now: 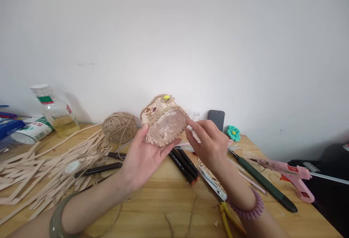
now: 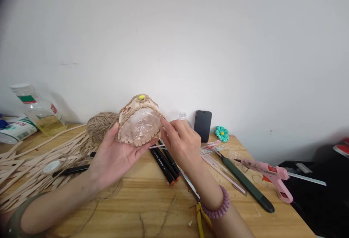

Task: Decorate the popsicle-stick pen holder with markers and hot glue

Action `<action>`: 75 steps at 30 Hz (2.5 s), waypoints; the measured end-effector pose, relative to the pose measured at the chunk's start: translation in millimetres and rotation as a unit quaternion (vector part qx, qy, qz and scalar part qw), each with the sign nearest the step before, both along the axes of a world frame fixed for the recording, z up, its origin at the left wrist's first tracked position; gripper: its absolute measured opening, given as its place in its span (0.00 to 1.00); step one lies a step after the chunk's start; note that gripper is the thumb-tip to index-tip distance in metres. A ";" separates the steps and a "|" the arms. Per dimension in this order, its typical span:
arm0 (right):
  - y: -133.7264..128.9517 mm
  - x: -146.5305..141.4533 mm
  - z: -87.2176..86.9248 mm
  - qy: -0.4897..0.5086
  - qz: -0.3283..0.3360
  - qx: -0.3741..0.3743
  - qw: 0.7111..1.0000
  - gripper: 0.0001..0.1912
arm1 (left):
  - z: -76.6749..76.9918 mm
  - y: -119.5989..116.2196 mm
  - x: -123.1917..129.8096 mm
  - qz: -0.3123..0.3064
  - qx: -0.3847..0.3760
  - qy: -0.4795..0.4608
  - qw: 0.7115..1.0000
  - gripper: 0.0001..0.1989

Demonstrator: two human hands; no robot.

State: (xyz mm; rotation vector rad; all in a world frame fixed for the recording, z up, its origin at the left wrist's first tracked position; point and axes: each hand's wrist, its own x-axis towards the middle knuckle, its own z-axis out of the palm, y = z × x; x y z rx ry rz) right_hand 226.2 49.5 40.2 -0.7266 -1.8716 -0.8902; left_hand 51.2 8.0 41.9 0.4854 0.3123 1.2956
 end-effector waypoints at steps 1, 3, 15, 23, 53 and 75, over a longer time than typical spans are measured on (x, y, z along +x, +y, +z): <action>-0.2 -0.6 -0.6 -0.004 -0.009 0.004 1.000 0.09 | -0.4 -1.2 0.9 -0.005 -0.001 -0.004 1.000 0.24; -1.0 -2.3 -1.3 -0.001 -0.026 0.006 1.000 0.08 | -1.0 -3.4 2.9 -0.011 0.001 -0.014 1.000 0.24; -7.8 -6.2 1.8 -0.026 -0.099 -0.013 0.995 0.06 | -11.4 -10.6 11.2 -0.010 0.028 -0.023 0.999 0.26; -2.9 -5.6 -1.8 -0.010 -0.092 0.007 0.996 0.08 | -17.4 -10.1 12.8 -0.011 0.049 -0.002 0.999 0.28; -33.9 -30.0 8.9 0.103 0.119 -0.253 0.955 0.06 | -41.1 13.6 8.9 0.212 0.102 0.494 0.837 0.48; 1.1 99.2 -28.2 0.036 -0.145 -0.616 0.773 0.08 | -41.1 63.1 -33.3 0.285 0.047 0.485 0.825 0.42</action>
